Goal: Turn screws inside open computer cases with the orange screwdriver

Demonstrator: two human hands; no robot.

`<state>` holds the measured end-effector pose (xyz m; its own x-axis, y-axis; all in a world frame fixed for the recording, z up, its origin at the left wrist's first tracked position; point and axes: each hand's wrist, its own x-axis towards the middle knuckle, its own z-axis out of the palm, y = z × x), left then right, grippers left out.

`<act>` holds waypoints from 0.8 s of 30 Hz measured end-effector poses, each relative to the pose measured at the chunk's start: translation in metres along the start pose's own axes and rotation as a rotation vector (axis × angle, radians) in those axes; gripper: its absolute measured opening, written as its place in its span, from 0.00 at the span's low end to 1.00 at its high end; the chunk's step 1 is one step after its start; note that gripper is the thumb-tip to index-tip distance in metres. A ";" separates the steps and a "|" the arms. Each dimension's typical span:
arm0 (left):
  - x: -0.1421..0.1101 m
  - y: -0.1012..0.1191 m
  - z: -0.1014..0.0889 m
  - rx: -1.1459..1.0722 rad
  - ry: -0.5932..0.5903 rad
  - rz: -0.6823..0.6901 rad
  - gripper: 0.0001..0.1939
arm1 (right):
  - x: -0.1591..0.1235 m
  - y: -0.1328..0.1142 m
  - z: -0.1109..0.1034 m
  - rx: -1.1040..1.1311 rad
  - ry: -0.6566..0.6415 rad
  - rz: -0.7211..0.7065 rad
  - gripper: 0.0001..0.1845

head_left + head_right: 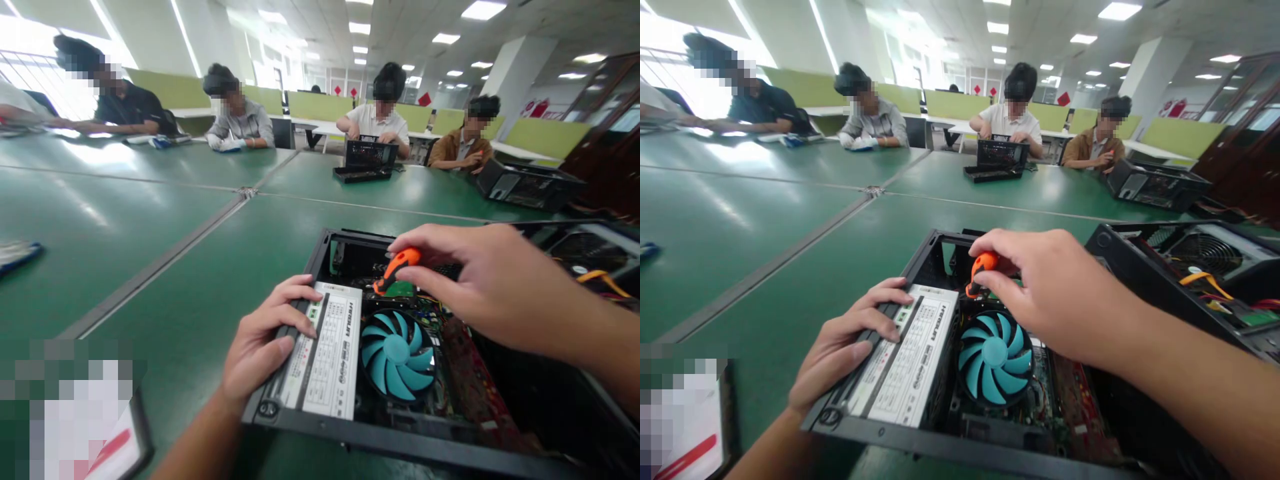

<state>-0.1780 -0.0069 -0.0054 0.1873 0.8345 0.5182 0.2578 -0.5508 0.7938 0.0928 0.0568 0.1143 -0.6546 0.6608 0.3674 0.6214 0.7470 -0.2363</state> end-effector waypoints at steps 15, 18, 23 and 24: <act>-0.001 0.001 0.000 0.014 0.016 -0.043 0.11 | 0.012 0.016 0.063 -0.027 -0.250 0.009 0.09; -0.002 0.000 -0.001 0.027 -0.002 -0.037 0.11 | 0.012 0.023 0.069 -0.028 -0.210 0.078 0.15; 0.002 -0.007 -0.006 0.069 -0.031 0.012 0.13 | 0.009 0.025 0.036 0.186 -0.116 0.031 0.13; 0.004 -0.007 -0.009 0.083 -0.044 0.030 0.13 | 0.002 0.024 0.019 0.207 -0.001 0.078 0.15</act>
<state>-0.1874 0.0003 -0.0056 0.2367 0.8170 0.5257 0.3289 -0.5766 0.7479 0.0979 0.0770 0.0920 -0.6086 0.7170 0.3400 0.5683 0.6928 -0.4439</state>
